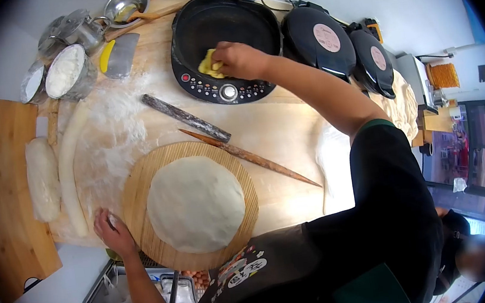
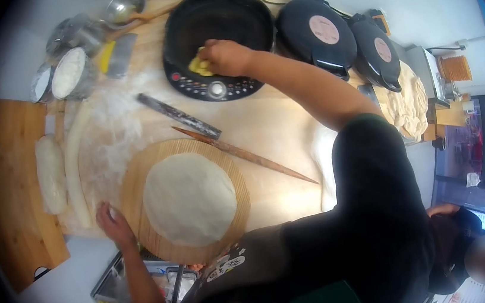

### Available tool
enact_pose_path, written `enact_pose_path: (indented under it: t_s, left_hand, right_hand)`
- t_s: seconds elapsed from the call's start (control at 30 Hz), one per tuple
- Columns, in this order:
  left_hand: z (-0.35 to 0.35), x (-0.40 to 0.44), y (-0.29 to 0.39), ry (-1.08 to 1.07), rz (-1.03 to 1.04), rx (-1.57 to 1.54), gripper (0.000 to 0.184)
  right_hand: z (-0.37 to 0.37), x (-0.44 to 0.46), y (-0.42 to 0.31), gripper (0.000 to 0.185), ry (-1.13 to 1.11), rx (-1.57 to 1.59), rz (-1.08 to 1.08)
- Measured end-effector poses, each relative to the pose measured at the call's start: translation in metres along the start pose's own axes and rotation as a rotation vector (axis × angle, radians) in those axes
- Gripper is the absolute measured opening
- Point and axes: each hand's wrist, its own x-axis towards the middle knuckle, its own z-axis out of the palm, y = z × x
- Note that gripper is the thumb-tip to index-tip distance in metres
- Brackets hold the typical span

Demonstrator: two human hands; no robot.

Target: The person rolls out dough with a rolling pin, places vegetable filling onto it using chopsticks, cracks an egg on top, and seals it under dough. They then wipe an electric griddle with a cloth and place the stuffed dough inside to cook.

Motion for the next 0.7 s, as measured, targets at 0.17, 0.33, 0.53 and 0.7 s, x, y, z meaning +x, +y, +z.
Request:
enact_pose_path:
  t_s: [0.17,0.33,0.53,0.7]
  left_hand:
    - [0.000,0.000,0.000,-0.008,0.028,0.008,0.037]
    - [0.000,0.001,0.000,-0.013,0.047,0.036,0.037]
    - [-0.002,0.000,-0.001,-0.010,0.057,0.048,0.037]
    - [-0.003,-0.001,-0.002,-0.015,0.050,0.063,0.037]
  right_hand:
    - [0.027,0.076,0.026,0.016,0.352,-0.066,-0.234]
    - [-0.005,0.114,0.127,0.039,0.356,-0.668,-0.008]
    - [-0.052,0.020,0.056,0.022,-0.522,-0.834,0.452]
    - [-0.051,0.017,-0.022,0.045,-0.650,-0.148,0.461]
